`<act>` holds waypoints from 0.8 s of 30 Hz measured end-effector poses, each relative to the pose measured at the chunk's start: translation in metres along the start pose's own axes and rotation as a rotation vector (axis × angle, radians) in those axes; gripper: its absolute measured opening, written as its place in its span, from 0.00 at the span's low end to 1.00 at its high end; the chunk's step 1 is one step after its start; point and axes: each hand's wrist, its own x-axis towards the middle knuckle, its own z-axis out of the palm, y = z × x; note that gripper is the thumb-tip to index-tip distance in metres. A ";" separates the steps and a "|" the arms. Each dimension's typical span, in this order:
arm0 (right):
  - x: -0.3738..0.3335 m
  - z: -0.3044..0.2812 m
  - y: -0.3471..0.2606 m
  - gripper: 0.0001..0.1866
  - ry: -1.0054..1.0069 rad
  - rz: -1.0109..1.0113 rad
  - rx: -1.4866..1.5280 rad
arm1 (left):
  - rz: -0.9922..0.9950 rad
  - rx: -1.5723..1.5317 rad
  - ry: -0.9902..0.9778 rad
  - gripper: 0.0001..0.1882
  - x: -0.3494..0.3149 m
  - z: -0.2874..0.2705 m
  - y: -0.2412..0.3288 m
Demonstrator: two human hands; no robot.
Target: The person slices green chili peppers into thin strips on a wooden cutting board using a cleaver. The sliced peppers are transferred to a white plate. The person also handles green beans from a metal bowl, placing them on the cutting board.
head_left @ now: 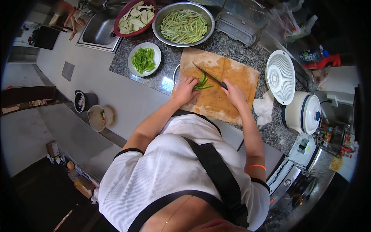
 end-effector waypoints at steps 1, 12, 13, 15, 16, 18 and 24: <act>-0.001 0.000 0.004 0.12 0.001 -0.007 -0.006 | 0.018 -0.002 0.012 0.23 0.002 0.002 0.001; -0.056 -0.003 -0.010 0.12 -0.095 0.227 0.031 | 0.101 -0.038 0.035 0.17 0.010 0.012 -0.001; -0.057 0.003 -0.013 0.12 -0.110 0.247 0.047 | 0.098 -0.039 0.029 0.17 0.008 0.013 -0.002; -0.058 0.013 -0.025 0.12 -0.068 0.247 0.088 | 0.090 -0.040 0.020 0.16 0.004 0.015 -0.004; -0.058 0.017 -0.032 0.12 -0.048 0.246 0.108 | 0.084 -0.025 0.030 0.15 0.003 0.016 -0.006; -0.057 0.024 -0.040 0.13 -0.080 0.306 0.098 | 0.069 0.006 0.051 0.14 0.001 0.016 -0.007; -0.062 0.044 -0.055 0.14 0.029 0.394 0.106 | 0.122 -0.065 0.116 0.15 -0.003 0.011 -0.005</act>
